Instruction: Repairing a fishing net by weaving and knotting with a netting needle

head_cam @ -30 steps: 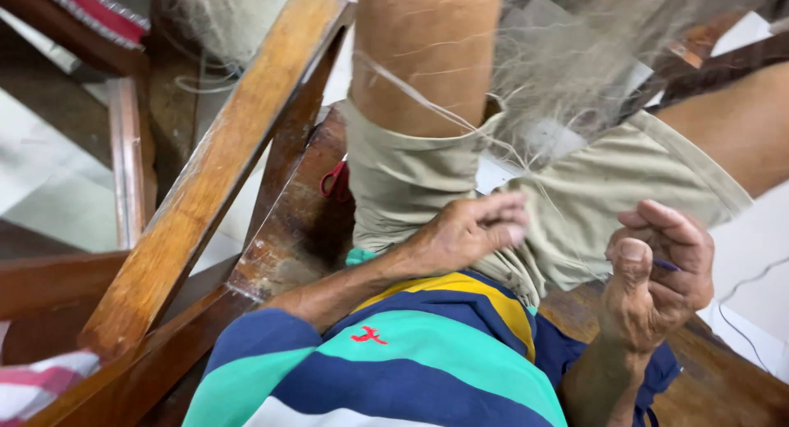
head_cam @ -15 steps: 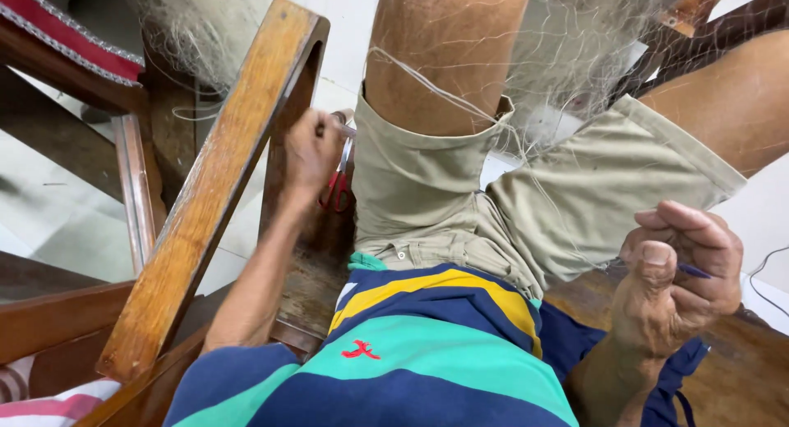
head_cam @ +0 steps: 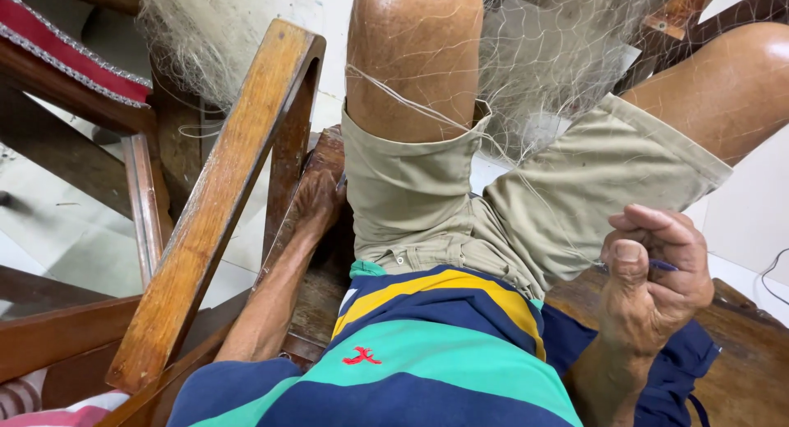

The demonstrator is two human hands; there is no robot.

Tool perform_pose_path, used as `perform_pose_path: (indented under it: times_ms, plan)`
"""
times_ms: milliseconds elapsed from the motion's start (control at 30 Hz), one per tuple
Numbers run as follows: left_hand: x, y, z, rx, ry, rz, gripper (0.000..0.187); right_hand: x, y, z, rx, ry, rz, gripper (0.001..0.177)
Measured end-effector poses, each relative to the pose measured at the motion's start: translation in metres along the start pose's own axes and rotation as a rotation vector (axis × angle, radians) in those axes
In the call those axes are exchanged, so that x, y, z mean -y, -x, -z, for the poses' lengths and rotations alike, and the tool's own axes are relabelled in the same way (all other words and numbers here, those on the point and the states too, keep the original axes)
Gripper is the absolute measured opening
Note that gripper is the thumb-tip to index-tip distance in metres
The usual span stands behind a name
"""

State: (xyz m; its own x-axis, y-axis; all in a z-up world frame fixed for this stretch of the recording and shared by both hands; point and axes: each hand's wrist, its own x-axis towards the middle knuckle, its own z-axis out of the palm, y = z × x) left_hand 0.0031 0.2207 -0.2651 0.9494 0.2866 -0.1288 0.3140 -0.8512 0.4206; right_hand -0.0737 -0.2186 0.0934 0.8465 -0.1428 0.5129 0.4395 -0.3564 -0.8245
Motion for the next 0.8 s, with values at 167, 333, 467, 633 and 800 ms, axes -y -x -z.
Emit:
perform_pose_path:
  times_ms: [167, 333, 467, 633, 800]
  plan:
    - [0.002, 0.006, 0.004, 0.048, 0.069, 0.027, 0.046, 0.007, 0.002, -0.002, 0.002, 0.011, -0.037, 0.053]
    - [-0.026, 0.002, 0.046, 0.173, 0.147, 0.206, 0.038, 0.008, 0.003, -0.001, -0.006, -0.02, -0.028, 0.054]
    - [0.01, 0.002, 0.006, -0.106, -0.168, -0.077, 0.038, 0.007, 0.005, 0.002, -0.009, -0.029, -0.038, 0.049]
    - [0.015, 0.01, 0.017, -0.027, -0.195, -0.248, 0.04, 0.01, 0.003, 0.003, -0.008, -0.013, 0.001, 0.046]
    - [-0.042, 0.02, 0.079, 0.171, 0.041, -0.007, 0.069, 0.011, 0.005, 0.0, 0.006, 0.02, -0.001, 0.041]
